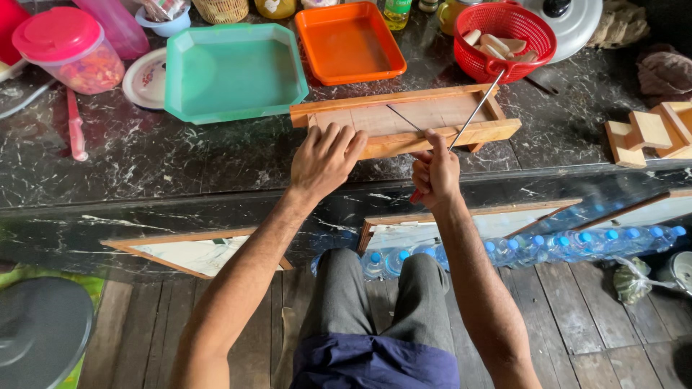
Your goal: The person assembles a wooden object by inserting and tightening screws with a screwdriver. They repeatedly adjust the wooden frame and secure it with screws.
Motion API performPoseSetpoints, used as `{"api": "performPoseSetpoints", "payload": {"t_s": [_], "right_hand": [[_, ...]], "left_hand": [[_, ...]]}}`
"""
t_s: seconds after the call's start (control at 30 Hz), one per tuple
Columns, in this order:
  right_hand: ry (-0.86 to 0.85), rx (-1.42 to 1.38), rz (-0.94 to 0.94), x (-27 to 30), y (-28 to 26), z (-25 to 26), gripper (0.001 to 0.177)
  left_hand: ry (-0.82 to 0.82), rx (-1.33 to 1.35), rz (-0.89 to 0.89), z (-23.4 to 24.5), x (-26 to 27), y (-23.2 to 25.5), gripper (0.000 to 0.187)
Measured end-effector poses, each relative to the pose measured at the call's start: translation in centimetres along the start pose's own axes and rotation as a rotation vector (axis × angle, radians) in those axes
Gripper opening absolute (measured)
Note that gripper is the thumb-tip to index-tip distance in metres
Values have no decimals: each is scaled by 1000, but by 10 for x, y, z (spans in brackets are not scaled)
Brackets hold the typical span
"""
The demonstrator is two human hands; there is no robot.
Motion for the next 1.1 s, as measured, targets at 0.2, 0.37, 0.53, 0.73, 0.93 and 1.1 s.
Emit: {"api": "performPoseSetpoints", "payload": {"t_s": [0.2,0.37,0.53,0.73,0.93,1.1], "right_hand": [[-6,-45,-16,-8,1,0,45],[-19,-61,-25,-9,1,-1,46],[-26,-76,-29,-12,3,0,47],[-23,-108,3,-15,5,-2,44],[-36,-106,12,-10,4,-2,43],[-45,-113,23,-6,-2,-5,40]], "left_hand": [[-319,735,392,-34,-26,-27,55],[-635,724,464,-94,-76,-40,72],[-854,850,532,-113,-75,-41,69],[-808,851,554,-106,-79,-44,64],[-824,883,608,-109,-77,-42,59],[-762,876,614,-114,-73,-41,58]]}}
Point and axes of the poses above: each hand's wrist, its own x-axis away from the middle knuckle, its own z-axis out of the back of the hand, y = z × x, the point moved 5 cm from there along -x, towards the middle knuckle, and after that the axes turned 9 degrees about -z, right-handed, at the moved point
